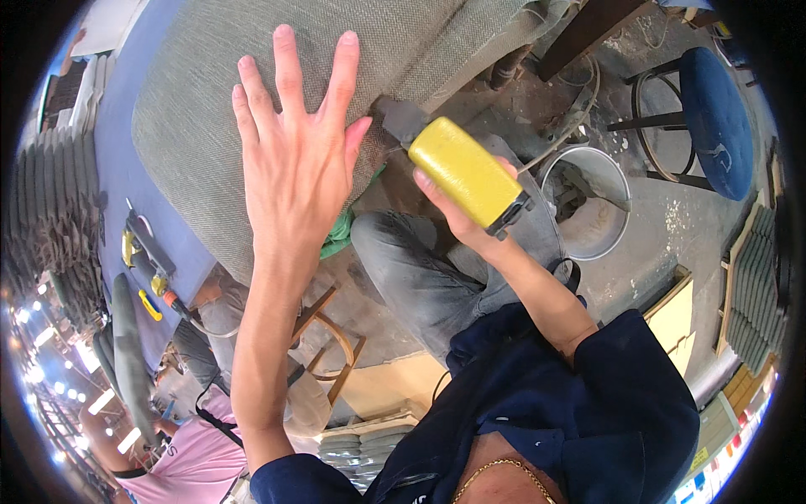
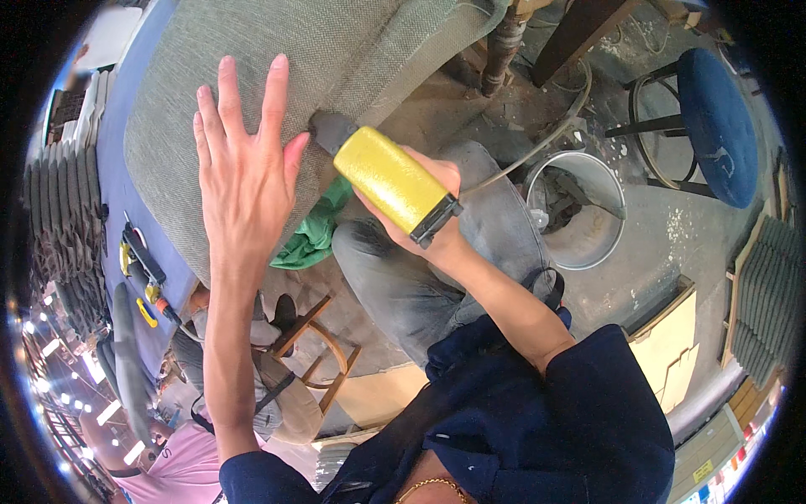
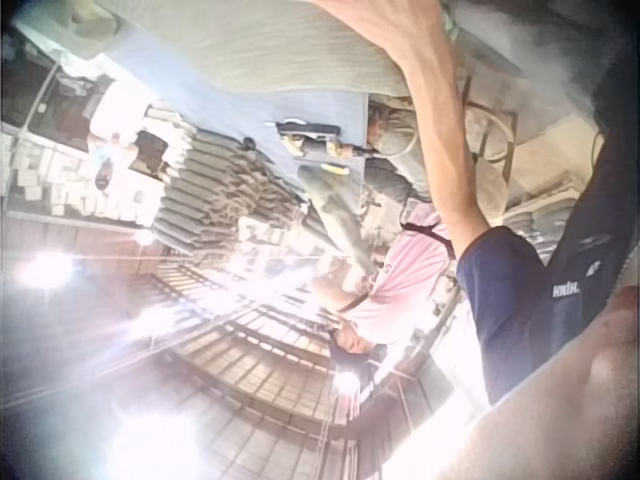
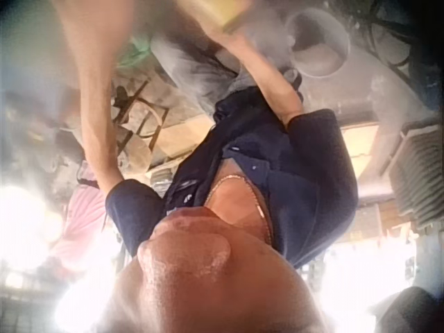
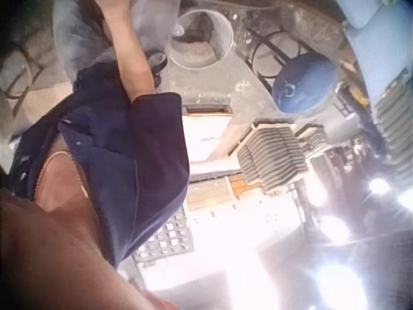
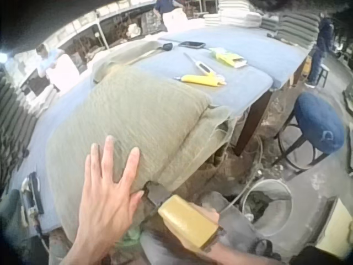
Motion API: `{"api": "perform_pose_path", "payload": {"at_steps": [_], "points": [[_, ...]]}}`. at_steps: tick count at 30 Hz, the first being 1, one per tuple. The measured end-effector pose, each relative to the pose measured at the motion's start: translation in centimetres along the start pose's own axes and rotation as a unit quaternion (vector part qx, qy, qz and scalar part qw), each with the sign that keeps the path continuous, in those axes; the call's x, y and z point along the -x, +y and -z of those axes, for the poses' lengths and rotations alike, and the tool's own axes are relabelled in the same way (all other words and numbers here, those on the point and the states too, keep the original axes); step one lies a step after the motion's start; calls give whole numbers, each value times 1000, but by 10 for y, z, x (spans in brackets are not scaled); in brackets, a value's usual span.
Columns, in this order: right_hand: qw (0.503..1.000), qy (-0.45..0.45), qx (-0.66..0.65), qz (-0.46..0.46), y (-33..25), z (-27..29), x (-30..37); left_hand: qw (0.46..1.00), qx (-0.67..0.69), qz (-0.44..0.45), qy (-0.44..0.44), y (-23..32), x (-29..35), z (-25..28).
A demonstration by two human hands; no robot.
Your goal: The person secures a green fabric cover onto a cushion using a staple gun and a screwdriver. They repeatedly fold the fabric edges, staple them in place, and trim excess material while working at a table in a workshop.
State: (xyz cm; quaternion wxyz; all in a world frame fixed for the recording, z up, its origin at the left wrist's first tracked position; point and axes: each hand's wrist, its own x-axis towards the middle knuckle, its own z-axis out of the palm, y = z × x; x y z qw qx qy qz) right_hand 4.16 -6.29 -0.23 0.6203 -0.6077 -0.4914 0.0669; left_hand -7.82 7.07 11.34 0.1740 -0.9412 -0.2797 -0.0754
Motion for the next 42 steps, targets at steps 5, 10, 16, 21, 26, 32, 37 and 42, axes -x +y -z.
{"api": "perform_pose_path", "payload": {"at_steps": [5,10,16,21,26,32,37,42], "points": [[999,-33,-15,11,-4,6,-4,999,30,-26,18,-5,0,-3],[996,-41,-79,-13,-3,-9,2,998,52,-43,-4,-2,0,7],[996,-44,-70,13,2,-15,14,995,72,-64,-13,-5,0,10],[992,-64,-108,-23,-4,-15,13,990,117,-66,-33,-11,2,18],[994,-31,-100,-21,-21,-5,10,877,460,-28,-135,-87,-22,30],[989,-20,-133,-62,-32,-16,-1,989,112,100,1,-97,-13,-16],[999,-26,-35,-31,-21,-16,10,992,119,45,22,-47,4,-2],[996,-2,-91,-23,-17,-17,9,999,18,26,-28,-18,21,12]]}}
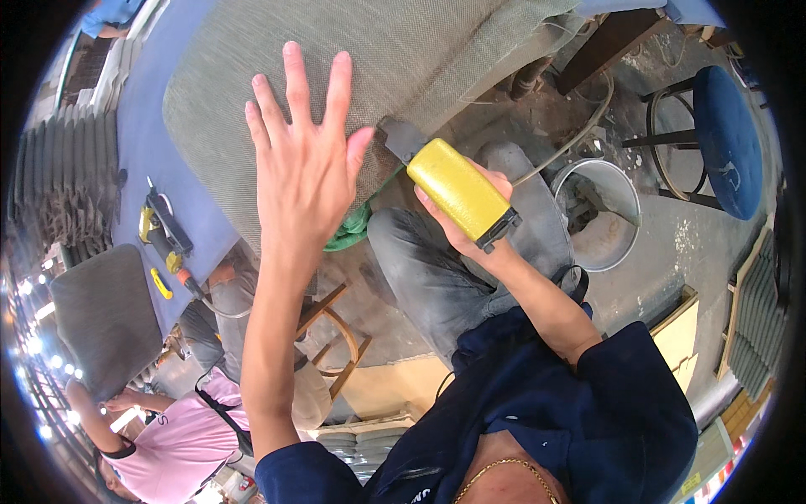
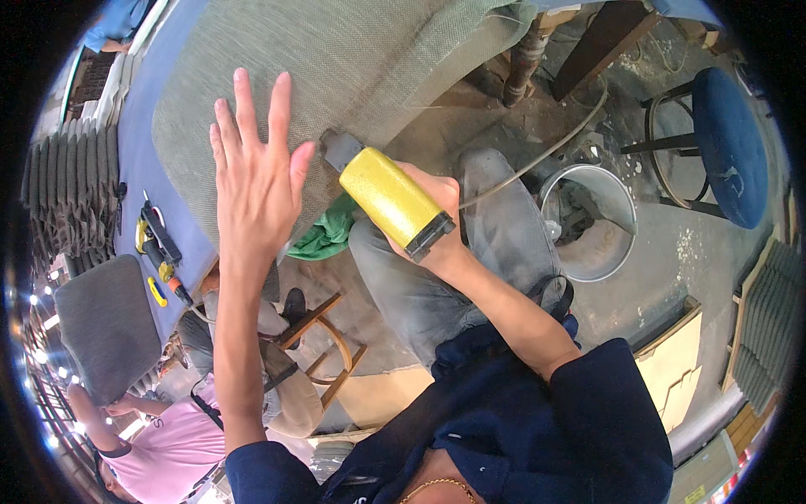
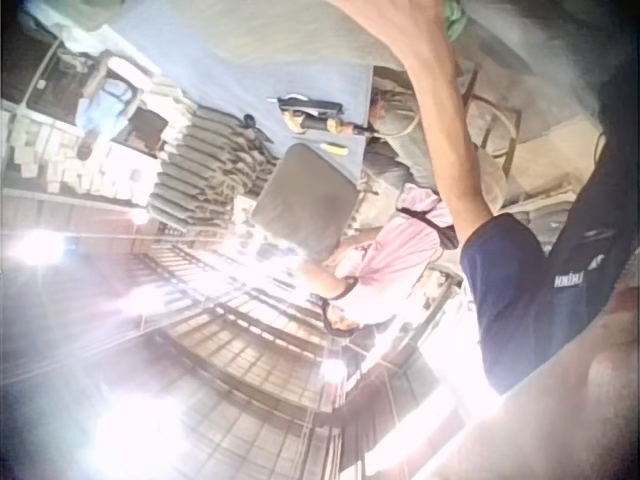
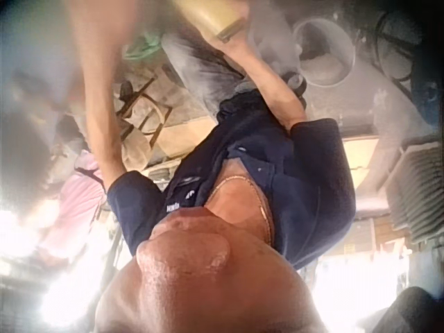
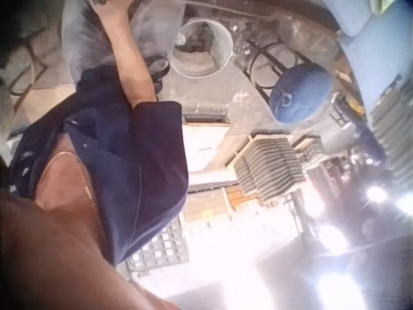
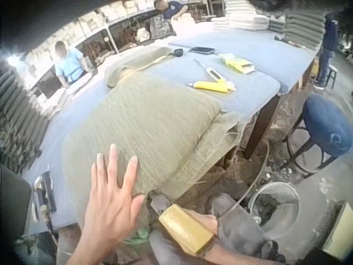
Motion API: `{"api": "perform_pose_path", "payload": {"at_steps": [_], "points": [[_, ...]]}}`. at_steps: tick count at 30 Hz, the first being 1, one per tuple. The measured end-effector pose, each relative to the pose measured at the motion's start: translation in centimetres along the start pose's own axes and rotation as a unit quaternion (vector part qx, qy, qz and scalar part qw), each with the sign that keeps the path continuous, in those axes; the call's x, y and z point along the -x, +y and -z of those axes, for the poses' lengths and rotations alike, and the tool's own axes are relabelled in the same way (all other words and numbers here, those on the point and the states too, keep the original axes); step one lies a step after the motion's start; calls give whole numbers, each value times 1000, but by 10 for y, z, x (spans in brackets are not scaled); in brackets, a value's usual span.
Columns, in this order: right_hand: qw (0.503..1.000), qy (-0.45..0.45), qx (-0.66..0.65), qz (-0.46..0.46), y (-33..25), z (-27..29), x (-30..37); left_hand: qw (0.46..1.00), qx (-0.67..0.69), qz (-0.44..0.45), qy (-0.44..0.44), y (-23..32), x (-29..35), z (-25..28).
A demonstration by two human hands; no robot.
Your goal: The person secures a green fabric cover onto a cushion using a staple gun and a screwdriver. They repeatedly fold the fabric edges, staple them in place, and trim excess material while working at a table in a workshop.
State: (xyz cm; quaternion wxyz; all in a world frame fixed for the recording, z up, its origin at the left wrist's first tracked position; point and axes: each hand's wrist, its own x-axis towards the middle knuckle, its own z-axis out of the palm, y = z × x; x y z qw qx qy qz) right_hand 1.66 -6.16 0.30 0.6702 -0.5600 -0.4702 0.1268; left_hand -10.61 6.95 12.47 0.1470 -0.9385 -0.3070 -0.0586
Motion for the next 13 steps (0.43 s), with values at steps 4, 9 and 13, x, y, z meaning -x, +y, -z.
{"api": "perform_pose_path", "payload": {"at_steps": [4,9,13], "points": [[1000,-15,-18,-17,-2,0,2,999,-39,-9,-9,6,5,-4],[999,-38,-24,-9,5,-7,8,999,7,-31,-3,5,6,-2],[998,-59,-9,-36,6,-9,14,999,7,-32,-20,4,6,1]]}}
